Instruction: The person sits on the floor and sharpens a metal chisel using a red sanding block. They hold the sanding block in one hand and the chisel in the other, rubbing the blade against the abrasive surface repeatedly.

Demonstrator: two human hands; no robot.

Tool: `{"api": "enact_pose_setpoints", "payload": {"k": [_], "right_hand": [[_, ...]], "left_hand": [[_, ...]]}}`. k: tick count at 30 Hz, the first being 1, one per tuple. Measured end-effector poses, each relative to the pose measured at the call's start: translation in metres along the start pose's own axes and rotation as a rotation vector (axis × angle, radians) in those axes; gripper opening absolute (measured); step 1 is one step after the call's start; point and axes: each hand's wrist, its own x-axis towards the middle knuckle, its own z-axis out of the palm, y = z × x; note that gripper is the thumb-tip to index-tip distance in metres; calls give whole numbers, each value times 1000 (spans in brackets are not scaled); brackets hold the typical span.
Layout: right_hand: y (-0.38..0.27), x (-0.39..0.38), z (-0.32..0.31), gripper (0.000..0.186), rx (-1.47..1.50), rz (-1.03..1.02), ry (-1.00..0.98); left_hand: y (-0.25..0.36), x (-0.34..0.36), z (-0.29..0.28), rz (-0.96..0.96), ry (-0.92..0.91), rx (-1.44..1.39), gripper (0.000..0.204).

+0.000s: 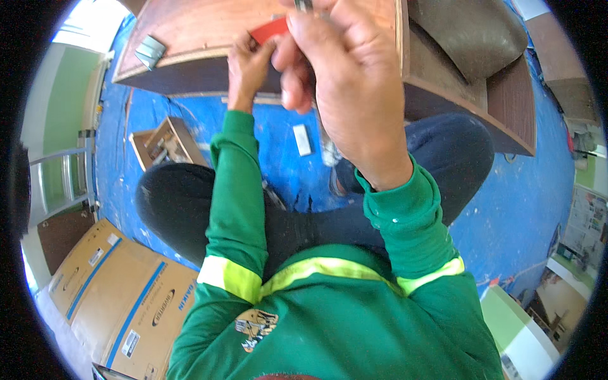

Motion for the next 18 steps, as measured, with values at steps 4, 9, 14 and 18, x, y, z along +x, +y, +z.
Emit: {"api": "enact_pose_setpoints", "payload": {"k": [4,9,14,18], "right_hand": [[26,-2,-16,39,-436,158,4],[54,-17,-39,54,-1045,19,-103],[64,-15,-42,50,-1147,-120,-117],[57,-10,-34,53,-1286,-50,-164]], "left_hand": [[-15,-1,-2,-101,-48,-132,38],[2,-5,5,-112,-46,-270,26],[3,-5,3,-142,-55,-238,24],[-1,-6,3,-147,-43,-306,27]]}}
